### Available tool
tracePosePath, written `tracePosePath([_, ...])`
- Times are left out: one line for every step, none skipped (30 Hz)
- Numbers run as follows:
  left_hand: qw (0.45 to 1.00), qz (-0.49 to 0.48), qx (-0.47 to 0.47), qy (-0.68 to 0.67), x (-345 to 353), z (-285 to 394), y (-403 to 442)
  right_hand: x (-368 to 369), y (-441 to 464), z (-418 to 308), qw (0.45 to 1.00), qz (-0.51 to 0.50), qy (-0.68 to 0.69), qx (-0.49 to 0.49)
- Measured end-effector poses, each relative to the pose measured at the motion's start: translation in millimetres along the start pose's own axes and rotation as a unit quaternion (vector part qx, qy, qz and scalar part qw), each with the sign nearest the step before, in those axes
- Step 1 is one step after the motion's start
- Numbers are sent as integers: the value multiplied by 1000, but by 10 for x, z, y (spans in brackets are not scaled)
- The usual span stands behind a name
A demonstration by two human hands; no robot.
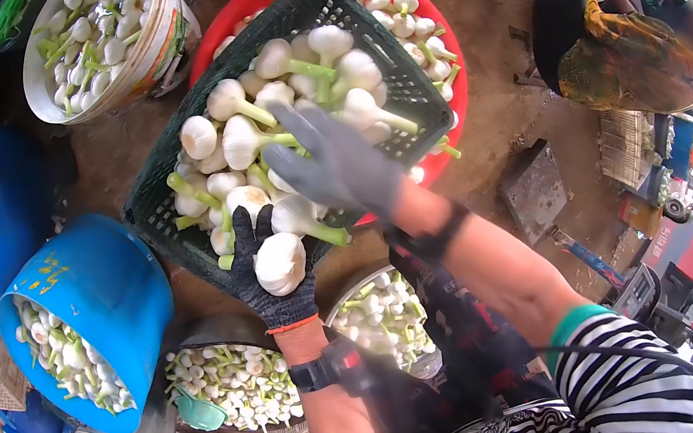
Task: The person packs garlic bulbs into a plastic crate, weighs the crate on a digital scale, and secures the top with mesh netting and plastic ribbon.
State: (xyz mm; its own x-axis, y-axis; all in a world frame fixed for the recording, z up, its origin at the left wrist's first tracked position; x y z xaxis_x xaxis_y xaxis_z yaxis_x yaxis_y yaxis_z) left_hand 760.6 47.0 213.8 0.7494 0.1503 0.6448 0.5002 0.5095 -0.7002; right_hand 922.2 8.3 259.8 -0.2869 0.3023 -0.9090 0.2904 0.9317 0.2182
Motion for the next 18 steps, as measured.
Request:
tracePosePath([999, -32, -7, 0, 45, -46, -21, -127, -112, 10, 945, -88, 256, 184])
tracePosePath([998, -63, -14, 1, 83, -91, -53, -188, -266, -90, 784, -165, 484, 351])
tracePosePath([995, -94, -21, 3, 125, -142, -84, -166, -414, -191, 746, -176, 544, 341])
tracePosePath([994, -80, -53, -53, 84, -291, -62, -168, -550, -237, 720, -136, 565, 380])
tracePosePath([990, -80, -88, -74, 83, -412, -45, -176, -641, -242, 690, -95, 585, 416])
tracePosePath([986, -105, -101, -85, 116, -484, -43, -201, -673, -211, 654, -85, 617, 429])
tracePosePath([981, -129, -114, -94, 152, -547, -48, -251, -711, -164, 615, -75, 649, 442])
tracePosePath([990, -62, -121, -47, 106, -627, -19, -300, -754, -120, 574, -64, 678, 455])
tracePosePath([989, -73, -125, -12, 139, -632, -9, -351, -776, -82, 577, -72, 674, 456])
tracePosePath([988, -86, -129, 22, 164, -633, 3, -405, -782, -30, 581, -81, 669, 457])
tracePosePath([985, -99, -131, 56, 181, -643, 33, -375, -856, 85, 644, -88, 634, 420])
tracePosePath([949, -124, -40, 289, 202, -604, 117, -348, -933, 197, 704, -91, 591, 384])
tracePosePath([982, -11, -88, 167, 76, -646, 274, -349, -948, 286, 758, -88, 543, 349])
tracePosePath([970, 17, -100, 223, 25, -663, 323, -337, -988, 321, 740, -65, 547, 385])
tracePosePath([953, 44, -112, 278, 172, -592, 336, -351, -952, 327, 721, -41, 550, 419])
tracePosePath([910, -14, -43, 412, 157, -555, 419, -383, -893, 297, 700, 35, 558, 446])
tracePosePath([843, -50, 38, 534, 142, -516, 488, -449, -859, 330, 689, 66, 555, 462])
tracePosePath([780, -56, 76, 618, 223, -465, 491, -517, -820, 374, 677, 96, 551, 479])
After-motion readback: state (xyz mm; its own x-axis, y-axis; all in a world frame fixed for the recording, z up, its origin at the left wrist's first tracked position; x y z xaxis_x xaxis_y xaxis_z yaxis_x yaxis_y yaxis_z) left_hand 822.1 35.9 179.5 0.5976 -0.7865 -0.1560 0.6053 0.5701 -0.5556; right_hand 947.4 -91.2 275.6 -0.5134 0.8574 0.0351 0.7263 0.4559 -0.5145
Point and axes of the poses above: each hand's wrist, its own y-axis towards the middle knuckle, its own x-axis out of the palm, z = x × y, the point moved 5 cm from there along y, towards the middle knuckle, and after that the axes turned 1 degree about y, right-handed, at the moved point
